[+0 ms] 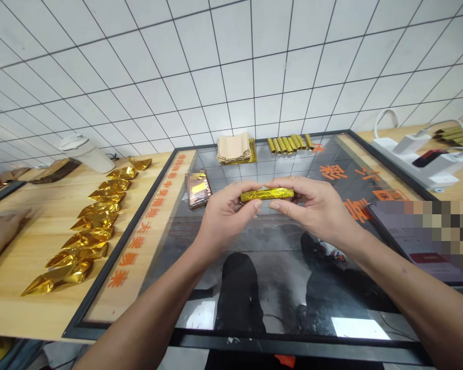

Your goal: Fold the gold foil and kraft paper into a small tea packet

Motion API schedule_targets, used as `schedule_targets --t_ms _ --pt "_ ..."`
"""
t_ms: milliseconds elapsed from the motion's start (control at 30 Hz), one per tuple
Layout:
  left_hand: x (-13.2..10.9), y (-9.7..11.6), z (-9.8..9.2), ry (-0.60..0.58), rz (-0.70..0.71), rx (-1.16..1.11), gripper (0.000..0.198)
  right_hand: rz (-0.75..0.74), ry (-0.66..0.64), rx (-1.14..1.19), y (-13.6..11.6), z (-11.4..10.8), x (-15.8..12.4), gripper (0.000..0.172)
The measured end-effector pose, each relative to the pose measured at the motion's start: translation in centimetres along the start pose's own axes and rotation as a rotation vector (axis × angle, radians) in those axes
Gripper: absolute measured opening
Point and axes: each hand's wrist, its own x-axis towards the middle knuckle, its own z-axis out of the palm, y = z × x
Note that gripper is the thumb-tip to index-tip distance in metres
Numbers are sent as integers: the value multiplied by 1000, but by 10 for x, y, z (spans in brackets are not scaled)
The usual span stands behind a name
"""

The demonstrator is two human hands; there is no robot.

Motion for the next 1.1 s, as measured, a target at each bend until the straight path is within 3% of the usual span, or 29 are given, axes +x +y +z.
schedule_targets --t_ms 167,400,733,1100 --pt "0 10 5 -34 -74 -140 39 -86 29 -122 -2 -2 0 26" --pt "-2 9 3 -69 -58 -186 26 -265 -23 -218 -8 -6 -2 27" --pt "-4 7 1 -46 -35 -180 18 -293 -21 -289 -9 -5 -6 17" --pt "-1 -3 -3 -85 33 -181 15 -443 -17 -304 -6 -2 -4 23"
